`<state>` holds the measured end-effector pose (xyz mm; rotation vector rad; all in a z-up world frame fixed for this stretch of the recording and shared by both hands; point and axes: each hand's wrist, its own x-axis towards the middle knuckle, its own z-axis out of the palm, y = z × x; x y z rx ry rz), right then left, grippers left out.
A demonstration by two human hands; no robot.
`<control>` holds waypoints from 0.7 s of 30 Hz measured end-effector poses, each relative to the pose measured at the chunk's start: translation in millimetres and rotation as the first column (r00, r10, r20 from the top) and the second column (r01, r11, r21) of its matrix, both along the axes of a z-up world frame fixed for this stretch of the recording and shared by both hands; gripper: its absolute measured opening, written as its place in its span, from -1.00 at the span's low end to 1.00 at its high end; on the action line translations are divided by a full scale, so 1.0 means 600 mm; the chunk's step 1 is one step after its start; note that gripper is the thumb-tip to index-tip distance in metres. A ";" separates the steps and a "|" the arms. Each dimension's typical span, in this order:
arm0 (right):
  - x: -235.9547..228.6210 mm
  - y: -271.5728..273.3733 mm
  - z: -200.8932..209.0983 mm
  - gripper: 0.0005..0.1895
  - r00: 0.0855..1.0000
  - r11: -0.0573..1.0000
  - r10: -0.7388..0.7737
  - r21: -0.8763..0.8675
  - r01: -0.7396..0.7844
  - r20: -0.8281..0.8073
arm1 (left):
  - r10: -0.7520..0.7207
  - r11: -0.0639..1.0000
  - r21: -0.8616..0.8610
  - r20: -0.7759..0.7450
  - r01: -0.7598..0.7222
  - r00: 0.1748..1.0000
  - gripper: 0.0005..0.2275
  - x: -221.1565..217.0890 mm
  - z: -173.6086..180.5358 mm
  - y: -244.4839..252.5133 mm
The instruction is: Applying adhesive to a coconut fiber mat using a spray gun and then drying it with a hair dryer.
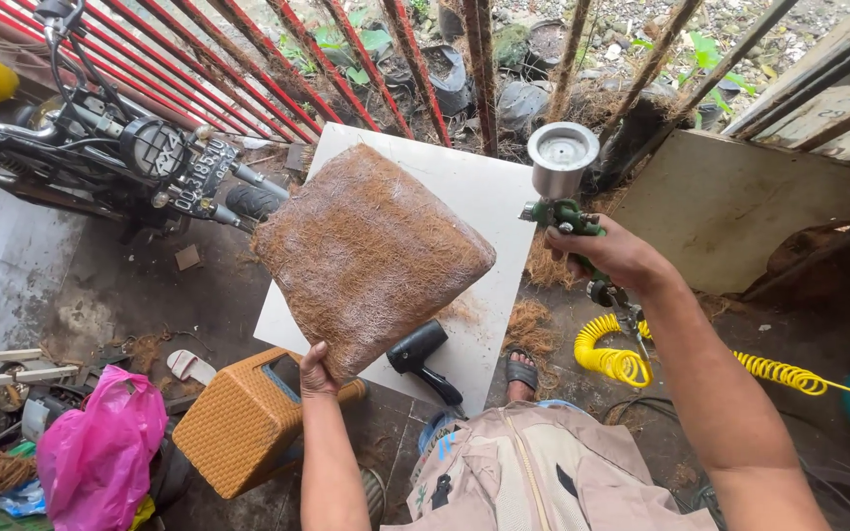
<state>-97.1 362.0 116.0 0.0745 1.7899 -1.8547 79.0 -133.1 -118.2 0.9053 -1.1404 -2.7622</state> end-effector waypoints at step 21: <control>0.074 -0.012 -0.049 -0.82 0.997 0.991 0.082 0.106 -0.082 0.007 | 0.205 0.971 0.131 -0.016 -0.201 0.979 -0.42 0.009 0.026 0.054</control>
